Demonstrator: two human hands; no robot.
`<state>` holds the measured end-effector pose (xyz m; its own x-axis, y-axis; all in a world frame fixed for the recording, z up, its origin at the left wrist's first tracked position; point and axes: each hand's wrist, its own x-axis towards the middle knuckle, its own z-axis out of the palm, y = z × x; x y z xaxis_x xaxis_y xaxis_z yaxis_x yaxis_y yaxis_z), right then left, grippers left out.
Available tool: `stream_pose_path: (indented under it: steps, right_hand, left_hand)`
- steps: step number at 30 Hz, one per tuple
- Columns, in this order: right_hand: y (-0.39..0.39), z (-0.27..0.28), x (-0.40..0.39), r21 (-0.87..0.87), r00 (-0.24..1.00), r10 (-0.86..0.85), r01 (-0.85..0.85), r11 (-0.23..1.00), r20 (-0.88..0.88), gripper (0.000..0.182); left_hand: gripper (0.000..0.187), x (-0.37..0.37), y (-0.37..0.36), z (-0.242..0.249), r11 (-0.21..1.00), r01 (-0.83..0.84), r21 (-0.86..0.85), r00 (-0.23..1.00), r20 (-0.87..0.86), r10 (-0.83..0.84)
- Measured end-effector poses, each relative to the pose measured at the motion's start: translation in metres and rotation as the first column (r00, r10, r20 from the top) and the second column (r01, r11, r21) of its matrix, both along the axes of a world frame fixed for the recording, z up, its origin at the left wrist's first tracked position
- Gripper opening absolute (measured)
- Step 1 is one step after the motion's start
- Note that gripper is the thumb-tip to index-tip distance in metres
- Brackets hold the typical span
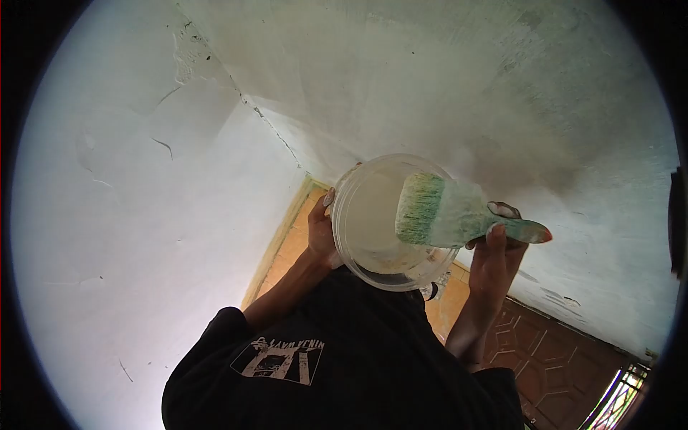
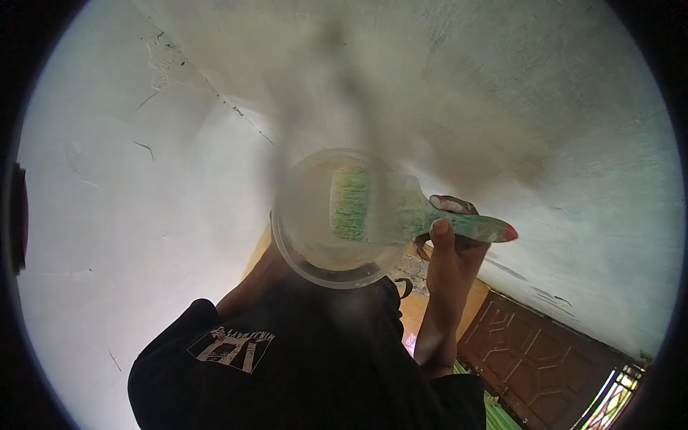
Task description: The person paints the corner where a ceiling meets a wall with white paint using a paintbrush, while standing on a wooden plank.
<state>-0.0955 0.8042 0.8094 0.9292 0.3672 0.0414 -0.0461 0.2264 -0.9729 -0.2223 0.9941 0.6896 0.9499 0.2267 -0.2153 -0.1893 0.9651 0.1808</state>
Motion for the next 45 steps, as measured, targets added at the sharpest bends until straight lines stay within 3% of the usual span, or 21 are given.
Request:
stream_pose_path:
  steps: [5, 8, 12, 15, 17, 19, 21, 24, 27, 30, 36, 39, 41, 44, 45]
  right_hand:
    - [0.001, -0.014, 0.000, 0.103, 0.981, -0.007, 0.027, 0.994, -0.196, 0.053]
    - [0.000, -0.015, -0.002, 0.114, 0.976, 0.050, -0.026, 0.993, -0.213, 0.055]
    - [-0.005, -0.021, -0.002, 0.070, 0.988, 0.108, -0.101, 0.992, -0.106, 0.045]
    - [-0.002, -0.019, -0.003, 0.032, 0.996, 0.064, -0.062, 0.998, -0.063, 0.047]
    - [0.003, -0.013, -0.005, 0.009, 1.000, 0.016, -0.015, 1.000, -0.014, 0.049]
    - [0.002, -0.008, -0.008, 0.039, 1.000, 0.026, -0.026, 0.999, 0.009, 0.046]
    - [-0.001, -0.008, -0.010, 0.054, 0.997, 0.044, -0.047, 0.997, 0.063, 0.042]
    - [-0.004, -0.010, -0.010, -0.002, 0.980, 0.065, -0.066, 0.998, 0.187, 0.038]
    - [-0.004, -0.004, -0.015, -0.081, 0.949, 0.043, -0.018, 0.997, 0.312, 0.037]
    - [-0.003, -0.010, -0.016, -0.039, 0.921, 0.031, -0.017, 0.999, 0.389, 0.037]
    - [-0.007, -0.005, -0.004, -0.202, 0.943, 0.123, -0.061, 0.977, 0.308, 0.039]
    - [0.000, -0.009, -0.003, -0.067, 0.980, 0.027, -0.014, 0.998, 0.198, 0.038]
    - [0.013, -0.007, -0.007, 0.086, 0.998, -0.022, 0.017, 0.996, 0.061, 0.038]
    - [0.026, -0.002, -0.011, 0.293, 0.996, 0.025, -0.001, 0.956, -0.081, 0.036]
    - [0.029, -0.001, -0.012, 0.313, 0.993, 0.030, 0.007, 0.950, -0.114, 0.036]
  left_hand:
    - [0.064, 0.000, 0.002, 0.006, 1.000, -0.001, 0.023, 1.000, 0.006, 0.001]
    - [0.064, -0.002, 0.003, 0.005, 1.000, 0.001, 0.022, 1.000, -0.004, -0.001]
    - [0.064, -0.004, 0.004, 0.003, 0.998, 0.010, -0.058, 1.000, 0.026, -0.008]
    - [0.064, -0.004, 0.005, 0.011, 0.999, -0.021, 0.031, 0.999, -0.044, 0.023]
    - [0.064, -0.009, 0.006, 0.009, 0.908, -0.050, 0.416, 0.999, 0.036, 0.039]
    - [0.064, -0.009, 0.006, 0.006, 0.909, -0.049, 0.414, 0.999, 0.039, 0.036]
    - [0.064, -0.003, 0.008, 0.003, 0.999, -0.016, 0.028, 0.999, -0.036, 0.017]
    - [0.065, -0.004, 0.009, 0.008, 0.999, -0.025, 0.041, 0.999, -0.030, 0.026]
    - [0.065, -0.008, 0.009, -0.001, 0.996, 0.018, -0.085, 1.000, -0.010, -0.019]
    - [0.064, -0.011, 0.012, -0.017, 0.990, 0.034, -0.136, 0.999, -0.026, -0.037]
    - [0.056, -0.011, 0.015, -0.012, 0.996, -0.009, -0.094, 0.995, -0.099, 0.000]
    - [0.054, -0.011, 0.017, -0.022, 0.996, -0.025, -0.083, 1.000, -0.019, 0.024]
    - [0.053, -0.013, 0.019, -0.023, 1.000, -0.016, 0.008, 0.996, -0.087, 0.017]
    - [0.053, -0.012, 0.020, -0.005, 0.921, -0.053, 0.387, 0.991, -0.095, 0.097]
    - [0.054, -0.013, 0.020, 0.006, 0.902, -0.060, 0.428, 0.992, -0.076, 0.102]
